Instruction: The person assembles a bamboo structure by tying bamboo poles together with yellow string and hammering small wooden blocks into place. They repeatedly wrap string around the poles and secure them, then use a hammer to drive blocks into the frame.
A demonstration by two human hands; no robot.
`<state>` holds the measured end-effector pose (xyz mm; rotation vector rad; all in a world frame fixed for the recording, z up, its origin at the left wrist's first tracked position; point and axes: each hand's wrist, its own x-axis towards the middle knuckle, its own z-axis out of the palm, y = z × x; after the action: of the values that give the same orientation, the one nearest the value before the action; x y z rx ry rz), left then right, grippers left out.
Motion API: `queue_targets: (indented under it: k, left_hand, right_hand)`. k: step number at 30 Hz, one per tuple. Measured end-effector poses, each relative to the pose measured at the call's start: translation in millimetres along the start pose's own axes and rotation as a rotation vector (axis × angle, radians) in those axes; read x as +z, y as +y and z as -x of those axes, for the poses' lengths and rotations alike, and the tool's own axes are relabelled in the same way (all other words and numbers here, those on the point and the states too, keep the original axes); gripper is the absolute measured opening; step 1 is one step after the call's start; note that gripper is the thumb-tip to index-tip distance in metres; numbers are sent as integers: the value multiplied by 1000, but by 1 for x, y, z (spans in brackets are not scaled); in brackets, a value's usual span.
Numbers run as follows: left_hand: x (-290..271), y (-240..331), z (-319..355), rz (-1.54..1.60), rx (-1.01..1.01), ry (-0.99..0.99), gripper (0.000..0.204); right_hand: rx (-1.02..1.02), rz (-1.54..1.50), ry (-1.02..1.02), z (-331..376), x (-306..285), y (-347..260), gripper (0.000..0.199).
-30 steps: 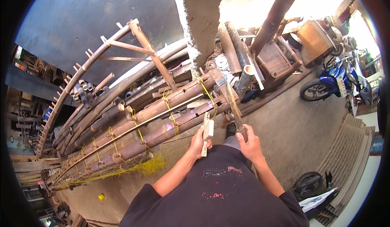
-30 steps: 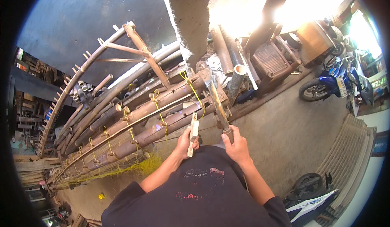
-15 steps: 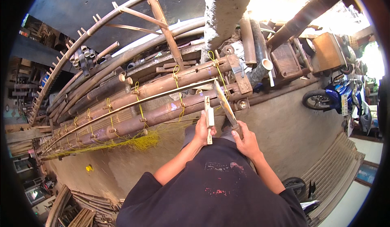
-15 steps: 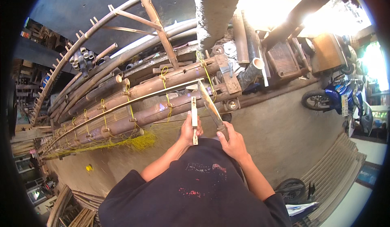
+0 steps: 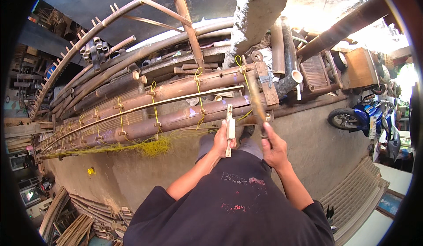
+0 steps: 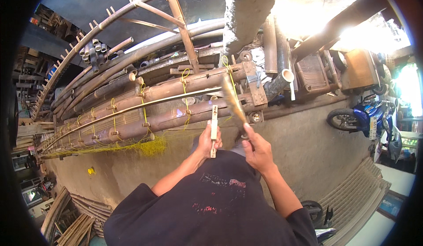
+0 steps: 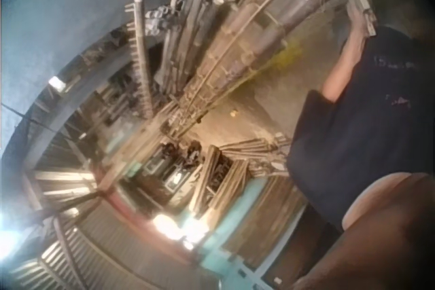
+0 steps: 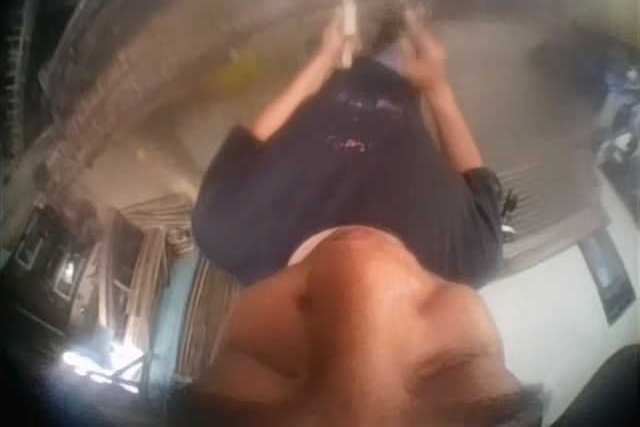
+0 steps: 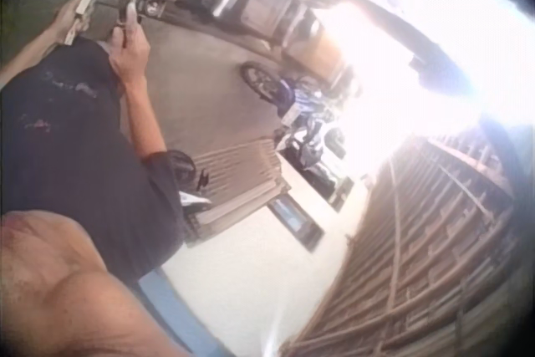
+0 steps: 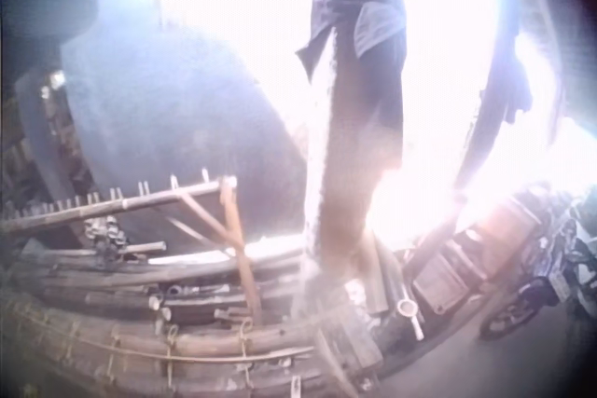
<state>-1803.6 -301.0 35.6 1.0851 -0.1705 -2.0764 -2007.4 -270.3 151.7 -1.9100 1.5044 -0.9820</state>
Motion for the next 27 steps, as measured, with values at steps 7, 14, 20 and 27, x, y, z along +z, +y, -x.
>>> queue_targets:
  k: [7, 14, 20, 27]
  left_hand:
    - [5, 4, 3, -9, -9, 13, 53]
    - [6, 4, 4, -21, 1, 3, 52]
    - [5, 1, -3, 5, -14, 41, 53]
    - [-2, -2, 3, -17, -3, 4, 53]
  right_hand:
    - [166, 220, -267, -10, 2, -4, 54]
    - [193, 458, -386, -5, 11, 4, 53]
    - [-2, 12, 60, 0, 14, 9, 53]
    - [81, 44, -26, -1, 18, 1, 52]
